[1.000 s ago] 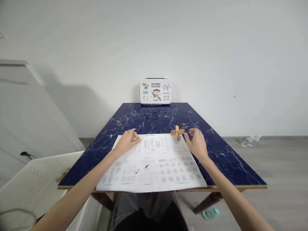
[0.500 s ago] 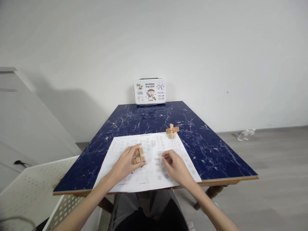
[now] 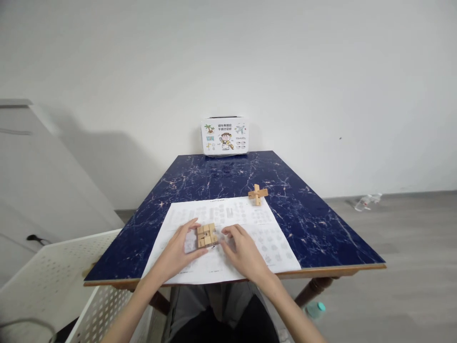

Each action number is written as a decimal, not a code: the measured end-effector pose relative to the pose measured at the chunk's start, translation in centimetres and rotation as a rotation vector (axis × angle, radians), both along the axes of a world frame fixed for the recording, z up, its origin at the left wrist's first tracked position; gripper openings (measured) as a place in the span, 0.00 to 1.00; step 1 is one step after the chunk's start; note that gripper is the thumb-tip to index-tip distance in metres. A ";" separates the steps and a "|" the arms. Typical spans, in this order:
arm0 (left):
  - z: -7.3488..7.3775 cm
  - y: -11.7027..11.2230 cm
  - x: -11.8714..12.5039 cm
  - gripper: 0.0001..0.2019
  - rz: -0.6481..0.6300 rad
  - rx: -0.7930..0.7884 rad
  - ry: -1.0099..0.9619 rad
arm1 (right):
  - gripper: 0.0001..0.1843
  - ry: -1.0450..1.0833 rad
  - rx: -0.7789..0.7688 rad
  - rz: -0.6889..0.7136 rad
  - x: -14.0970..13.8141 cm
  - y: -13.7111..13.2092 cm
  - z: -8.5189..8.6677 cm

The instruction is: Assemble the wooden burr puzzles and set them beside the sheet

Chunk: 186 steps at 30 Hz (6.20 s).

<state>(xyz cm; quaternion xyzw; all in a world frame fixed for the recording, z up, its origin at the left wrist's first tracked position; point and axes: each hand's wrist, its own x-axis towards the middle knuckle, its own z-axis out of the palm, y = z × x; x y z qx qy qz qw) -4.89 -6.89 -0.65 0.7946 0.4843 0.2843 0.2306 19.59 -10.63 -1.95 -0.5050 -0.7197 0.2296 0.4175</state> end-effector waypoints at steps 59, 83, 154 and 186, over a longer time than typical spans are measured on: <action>0.8 -0.4 -0.5 0.43 -0.010 -0.142 -0.304 | 0.18 0.831 -0.447 0.190 -5.0 0.3 3.1; 1.3 -0.6 -0.6 0.43 -0.058 -0.140 -0.396 | 0.07 0.186 -0.071 0.115 -4.9 1.7 3.8; 0.8 -2.3 -0.4 0.31 0.045 0.196 -0.173 | 0.13 -0.152 0.034 -0.194 -7.2 -0.5 2.6; 1.1 -2.3 0.1 0.27 -0.010 0.160 -0.110 | 0.10 -0.121 0.044 -0.238 -7.3 0.0 1.7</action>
